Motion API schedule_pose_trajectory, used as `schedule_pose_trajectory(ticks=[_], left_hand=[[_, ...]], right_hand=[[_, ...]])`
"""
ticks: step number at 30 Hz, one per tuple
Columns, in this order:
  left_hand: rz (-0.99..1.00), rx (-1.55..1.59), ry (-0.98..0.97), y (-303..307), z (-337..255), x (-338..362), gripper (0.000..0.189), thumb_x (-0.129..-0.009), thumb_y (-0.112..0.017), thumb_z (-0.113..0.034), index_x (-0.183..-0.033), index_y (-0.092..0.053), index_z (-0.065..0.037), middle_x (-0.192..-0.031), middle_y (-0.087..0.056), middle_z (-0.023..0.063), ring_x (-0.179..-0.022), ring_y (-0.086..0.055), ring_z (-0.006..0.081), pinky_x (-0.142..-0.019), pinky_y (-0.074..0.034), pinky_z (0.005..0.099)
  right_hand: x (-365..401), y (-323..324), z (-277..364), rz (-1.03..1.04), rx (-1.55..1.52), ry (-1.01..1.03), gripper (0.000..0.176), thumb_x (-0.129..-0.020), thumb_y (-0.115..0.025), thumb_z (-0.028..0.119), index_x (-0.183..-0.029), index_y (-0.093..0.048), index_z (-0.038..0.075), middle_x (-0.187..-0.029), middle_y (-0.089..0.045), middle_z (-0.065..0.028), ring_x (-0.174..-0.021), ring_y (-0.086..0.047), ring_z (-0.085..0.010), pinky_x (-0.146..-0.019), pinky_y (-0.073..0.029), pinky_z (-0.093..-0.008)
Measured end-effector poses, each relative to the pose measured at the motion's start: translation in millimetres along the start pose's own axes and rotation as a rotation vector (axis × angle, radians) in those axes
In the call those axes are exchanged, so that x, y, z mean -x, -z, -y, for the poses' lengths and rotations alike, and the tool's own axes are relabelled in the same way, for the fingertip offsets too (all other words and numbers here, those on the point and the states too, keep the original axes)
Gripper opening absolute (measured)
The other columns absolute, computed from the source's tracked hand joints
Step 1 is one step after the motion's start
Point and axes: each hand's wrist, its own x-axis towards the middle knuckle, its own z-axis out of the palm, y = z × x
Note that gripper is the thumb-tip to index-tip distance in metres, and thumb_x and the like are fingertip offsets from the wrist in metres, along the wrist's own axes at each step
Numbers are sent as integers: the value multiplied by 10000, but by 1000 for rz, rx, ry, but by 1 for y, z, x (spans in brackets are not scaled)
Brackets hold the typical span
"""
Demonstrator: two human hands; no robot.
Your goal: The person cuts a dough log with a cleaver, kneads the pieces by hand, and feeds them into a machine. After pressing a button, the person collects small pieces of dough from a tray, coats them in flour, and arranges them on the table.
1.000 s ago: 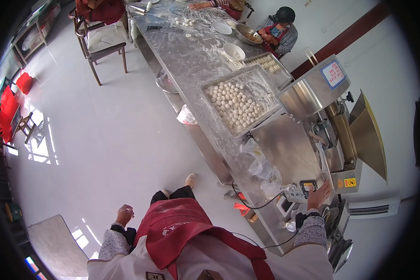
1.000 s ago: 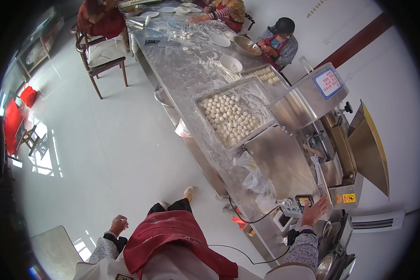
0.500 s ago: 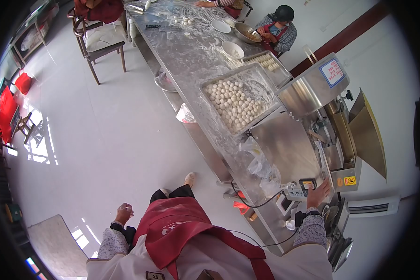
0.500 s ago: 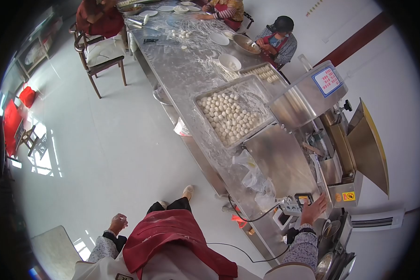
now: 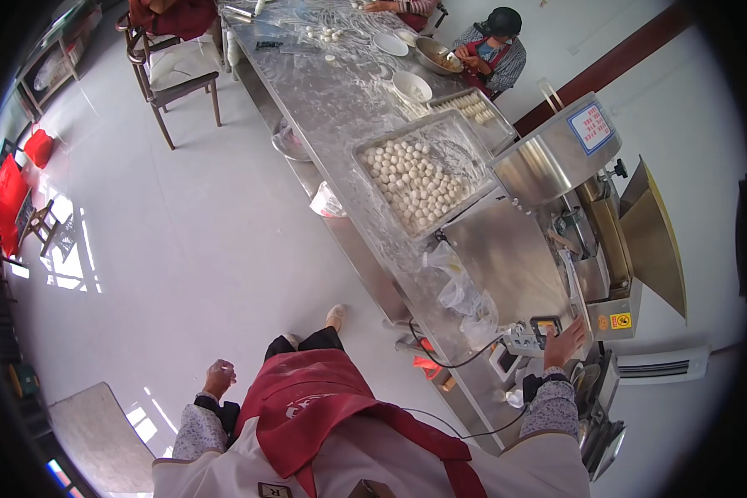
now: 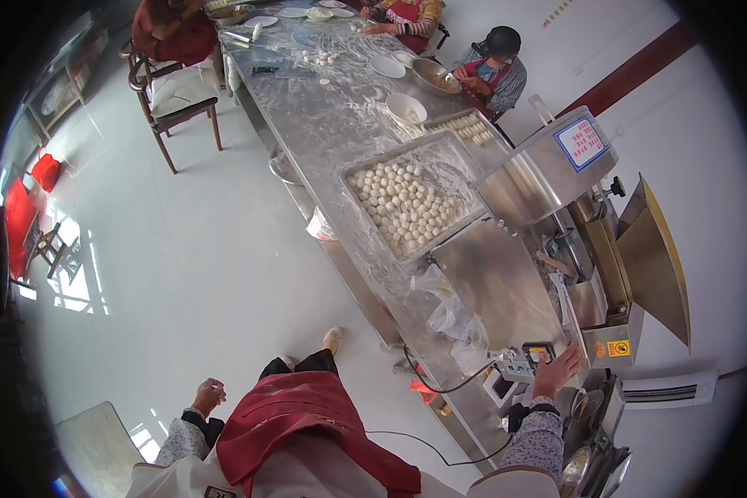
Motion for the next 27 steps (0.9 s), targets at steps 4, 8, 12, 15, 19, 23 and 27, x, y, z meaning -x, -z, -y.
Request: schedule_pose_trajectory(ticks=[4,8,12,15,19,23,27], left_hand=[[6,-1,0,0,2,-3,142,-889,-583,-152,-955,-599,-27,-708,-653,96,-564,-640,163,-481,-492,281],[2,-2,-12,-1,2,-3,133,-886,-575,-134,-956,-599,-23,-708,-652,99,-562,-639,163,-478,-489,280],[5,6,-22,-1,3,-5,121,-879,-556,-103,-953,-599,-18,-708,-651,104,-560,-639,167,-479,-499,280],[28,-2,-5,0,1,-4,123,-892,-534,-92,-986,-580,-29,-727,-644,94,-575,-631,160,-490,-486,277],[0,23,-15,-2,4,-4,117,-866,-556,-86,-947,-599,-14,-706,-654,107,-554,-642,169,-477,-504,281],[-4,30,6,-1,4,-4,117,-859,-559,-81,-947,-599,-15,-707,-655,105,-550,-641,168,-473,-499,280],[-3,10,-1,-1,5,-4,115,-858,-560,-80,-946,-600,-17,-703,-655,102,-549,-641,164,-470,-495,279]], right_hand=[[0,0,1,2,4,-9,985,-683,-820,166,-1474,-237,95,-1436,-354,-179,-1344,-313,-363,-1135,-237,-480],[0,-3,-2,8,7,-15,994,-681,-824,169,-1477,-233,97,-1439,-352,-178,-1350,-306,-362,-1137,-232,-480],[1,1,1,15,4,-21,996,-681,-823,170,-1478,-232,95,-1440,-351,-179,-1354,-299,-362,-1139,-229,-482],[1,1,2,15,3,-20,992,-682,-823,174,-1477,-234,91,-1439,-352,-181,-1353,-300,-364,-1139,-229,-484],[1,0,0,11,0,-14,984,-686,-821,179,-1474,-239,84,-1433,-357,-183,-1346,-308,-369,-1137,-231,-485],[0,-2,-2,8,1,-15,982,-688,-821,181,-1473,-239,83,-1430,-360,-182,-1344,-314,-366,-1136,-231,-484],[0,-1,-1,11,2,-20,986,-686,-825,186,-1474,-239,87,-1430,-363,-175,-1344,-317,-356,-1133,-232,-480]])
